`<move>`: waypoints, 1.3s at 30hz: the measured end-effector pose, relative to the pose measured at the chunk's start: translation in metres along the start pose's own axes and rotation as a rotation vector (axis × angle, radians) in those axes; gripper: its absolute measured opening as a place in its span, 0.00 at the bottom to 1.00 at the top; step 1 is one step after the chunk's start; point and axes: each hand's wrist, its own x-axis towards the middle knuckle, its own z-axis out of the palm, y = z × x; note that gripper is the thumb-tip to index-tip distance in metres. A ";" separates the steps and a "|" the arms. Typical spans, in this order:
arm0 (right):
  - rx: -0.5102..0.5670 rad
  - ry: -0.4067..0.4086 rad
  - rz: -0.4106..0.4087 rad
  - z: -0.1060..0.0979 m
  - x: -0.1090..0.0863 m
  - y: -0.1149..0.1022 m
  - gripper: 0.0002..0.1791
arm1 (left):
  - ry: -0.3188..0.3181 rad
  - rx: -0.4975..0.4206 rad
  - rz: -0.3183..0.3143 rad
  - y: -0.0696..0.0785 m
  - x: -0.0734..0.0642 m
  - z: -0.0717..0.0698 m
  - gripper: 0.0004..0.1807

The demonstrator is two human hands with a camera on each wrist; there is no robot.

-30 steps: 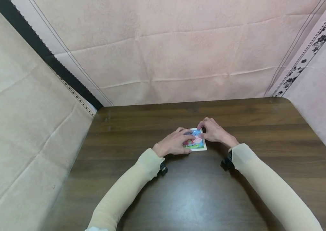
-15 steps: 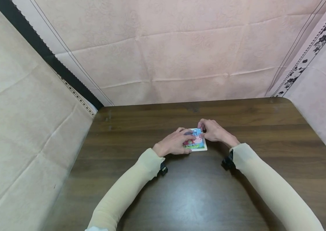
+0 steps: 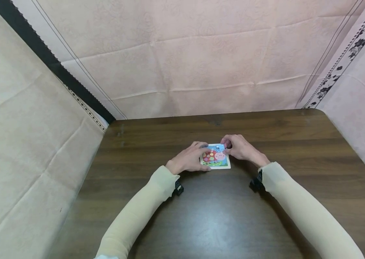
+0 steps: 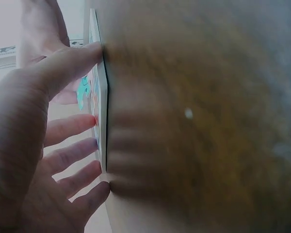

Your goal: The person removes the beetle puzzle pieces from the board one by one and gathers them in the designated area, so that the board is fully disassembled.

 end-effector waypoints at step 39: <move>-0.066 0.127 0.034 -0.040 -0.044 0.054 0.17 | -0.009 -0.023 -0.047 -0.001 -0.002 0.001 0.45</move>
